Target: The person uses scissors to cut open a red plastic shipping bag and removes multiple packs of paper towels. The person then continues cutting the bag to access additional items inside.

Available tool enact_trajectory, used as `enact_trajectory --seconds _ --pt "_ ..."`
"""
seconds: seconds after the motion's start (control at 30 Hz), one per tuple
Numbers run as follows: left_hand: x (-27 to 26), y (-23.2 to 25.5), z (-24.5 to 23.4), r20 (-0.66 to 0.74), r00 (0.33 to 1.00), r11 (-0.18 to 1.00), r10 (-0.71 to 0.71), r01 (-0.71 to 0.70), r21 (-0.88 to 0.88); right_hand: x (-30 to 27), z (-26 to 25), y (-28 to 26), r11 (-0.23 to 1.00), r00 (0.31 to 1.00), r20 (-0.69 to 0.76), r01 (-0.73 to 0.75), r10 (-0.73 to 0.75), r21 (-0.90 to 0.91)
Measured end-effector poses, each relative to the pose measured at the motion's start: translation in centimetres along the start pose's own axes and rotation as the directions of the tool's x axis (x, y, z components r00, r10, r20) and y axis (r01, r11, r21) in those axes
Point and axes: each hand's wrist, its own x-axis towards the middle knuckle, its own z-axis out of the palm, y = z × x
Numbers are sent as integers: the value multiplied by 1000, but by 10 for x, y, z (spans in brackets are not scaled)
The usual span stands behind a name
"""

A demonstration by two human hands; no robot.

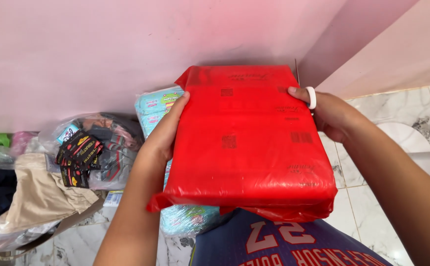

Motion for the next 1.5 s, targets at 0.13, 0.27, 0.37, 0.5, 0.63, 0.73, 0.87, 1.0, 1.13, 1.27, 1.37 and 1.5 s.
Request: enact_trajectory --seconds 0.13,0.27,0.37,0.5,0.63,0.73,0.87,1.0,1.13,1.27,1.37,1.5 --pt "-9 -6 -10 118 993 990 -6 23 -142 5 -3 27 962 994 51 -109 99 250" --pt "-17 -8 -20 171 983 993 60 -41 -114 7 14 69 854 976 182 -194 119 483" --pt "-25 -7 -13 101 982 986 161 -165 28 9 22 99 705 946 298 -298 127 643" --pt "-22 -4 1 30 955 954 294 -295 45 14 23 123 566 919 382 -367 97 738" --pt "-4 -13 14 -25 899 886 437 -425 184 14 27 131 585 902 416 -401 116 705" --pt "14 -19 18 -118 859 843 498 -448 299 10 37 127 750 944 245 -325 221 576" --pt "24 -14 15 -138 820 802 556 -485 350 6 33 116 904 976 23 -209 217 372" --pt "25 -14 27 -164 803 768 573 -456 450 -15 31 98 969 938 -269 241 -218 53" --pt "24 -14 45 -134 767 726 627 -514 457 -36 39 58 888 868 -231 459 -440 29" --pt "25 -15 56 -117 754 685 647 -507 524 -48 54 21 822 813 -126 567 -569 -53" --pt "25 -18 60 -19 710 574 704 -553 605 -50 59 1 567 595 -40 739 -802 -365" --pt "-1 -42 77 45 594 470 803 -678 564 -41 64 -11 588 645 -66 644 -761 -489"
